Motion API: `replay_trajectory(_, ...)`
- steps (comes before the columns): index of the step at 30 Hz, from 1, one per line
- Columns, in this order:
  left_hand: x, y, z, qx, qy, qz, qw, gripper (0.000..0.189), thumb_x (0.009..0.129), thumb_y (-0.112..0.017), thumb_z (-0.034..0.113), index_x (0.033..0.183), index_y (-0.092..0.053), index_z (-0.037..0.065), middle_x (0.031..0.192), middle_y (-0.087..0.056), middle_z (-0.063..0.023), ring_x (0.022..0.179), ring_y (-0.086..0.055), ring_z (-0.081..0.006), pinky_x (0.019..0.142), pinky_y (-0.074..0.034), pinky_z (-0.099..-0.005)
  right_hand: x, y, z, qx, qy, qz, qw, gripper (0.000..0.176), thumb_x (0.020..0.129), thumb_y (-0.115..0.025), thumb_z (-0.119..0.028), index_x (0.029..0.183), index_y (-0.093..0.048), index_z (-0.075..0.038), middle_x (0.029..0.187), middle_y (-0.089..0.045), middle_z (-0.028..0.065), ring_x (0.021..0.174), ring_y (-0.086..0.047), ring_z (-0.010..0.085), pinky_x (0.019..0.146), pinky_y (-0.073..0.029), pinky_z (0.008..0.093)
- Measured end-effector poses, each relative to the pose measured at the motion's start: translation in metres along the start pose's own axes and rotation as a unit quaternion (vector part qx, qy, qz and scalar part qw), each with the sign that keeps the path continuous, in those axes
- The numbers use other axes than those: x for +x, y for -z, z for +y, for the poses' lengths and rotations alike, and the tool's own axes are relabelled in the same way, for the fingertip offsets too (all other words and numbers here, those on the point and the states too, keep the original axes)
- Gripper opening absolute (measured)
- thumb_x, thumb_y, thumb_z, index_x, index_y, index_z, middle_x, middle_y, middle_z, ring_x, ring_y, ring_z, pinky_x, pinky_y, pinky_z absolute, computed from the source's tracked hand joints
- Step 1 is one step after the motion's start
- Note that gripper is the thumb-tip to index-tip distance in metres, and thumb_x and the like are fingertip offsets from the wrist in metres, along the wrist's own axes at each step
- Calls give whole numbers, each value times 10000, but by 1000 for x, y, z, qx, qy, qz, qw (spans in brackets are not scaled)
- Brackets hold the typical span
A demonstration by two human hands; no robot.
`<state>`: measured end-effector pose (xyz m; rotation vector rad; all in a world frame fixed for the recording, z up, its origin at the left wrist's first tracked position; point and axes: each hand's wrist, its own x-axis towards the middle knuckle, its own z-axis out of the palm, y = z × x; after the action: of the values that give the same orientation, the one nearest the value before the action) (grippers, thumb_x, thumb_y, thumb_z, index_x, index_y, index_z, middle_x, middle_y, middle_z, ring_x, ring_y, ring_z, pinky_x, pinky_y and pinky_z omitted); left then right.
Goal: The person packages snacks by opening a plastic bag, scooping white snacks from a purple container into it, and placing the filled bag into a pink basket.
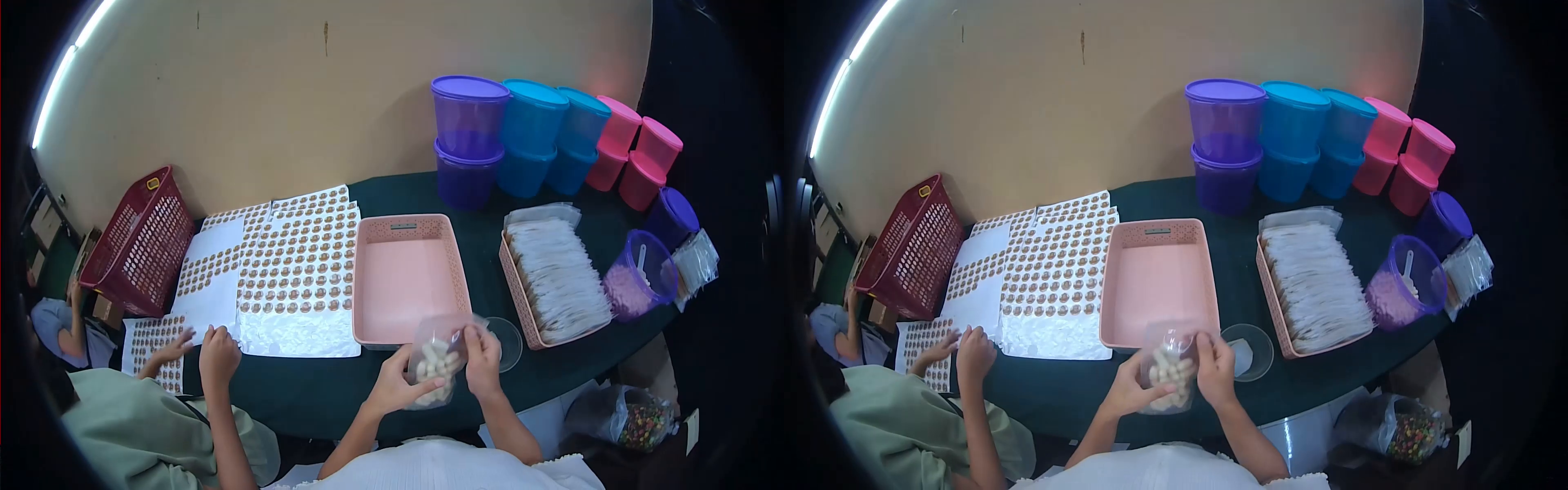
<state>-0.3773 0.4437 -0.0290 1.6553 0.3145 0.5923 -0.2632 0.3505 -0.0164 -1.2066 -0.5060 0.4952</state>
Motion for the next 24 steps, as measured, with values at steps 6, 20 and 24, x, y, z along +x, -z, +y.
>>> replay_trajectory(6, 13, 24, 0, -131, 194, 161, 959, 304, 781, -614, 131, 1009, -512, -42, 906, -593, -106, 790, -588, -144, 671, -498, -267, -1, -14, -4, -8, 115, -16, 993, 269, 866, -433, -109, 1098, -418, 25, 1037, -512, 101, 899, -519, 147, 828, -399, 257)
replay_trajectory(20, 174, 34, -139, 317, 214, -219, 898, 616, 666, -611, 549, 942, -610, -1, 864, -606, -199, 748, -610, -255, 658, -476, -357, -51, 35, 23, -170, 31, -15, 985, 162, 801, -528, -63, 957, -524, -16, 874, -577, 44, 768, -547, 91, 689, -434, 227)
replay_trajectory(24, 200, 9, -102, 463, 307, -295, 777, 648, 593, -660, 571, 954, -611, 35, 831, -618, -152, 687, -620, -256, 557, -502, -370, -66, 35, 1, -202, 68, -2, 977, 178, 793, -537, -66, 956, -516, 0, 868, -573, 85, 777, -560, 137, 721, -443, 256)
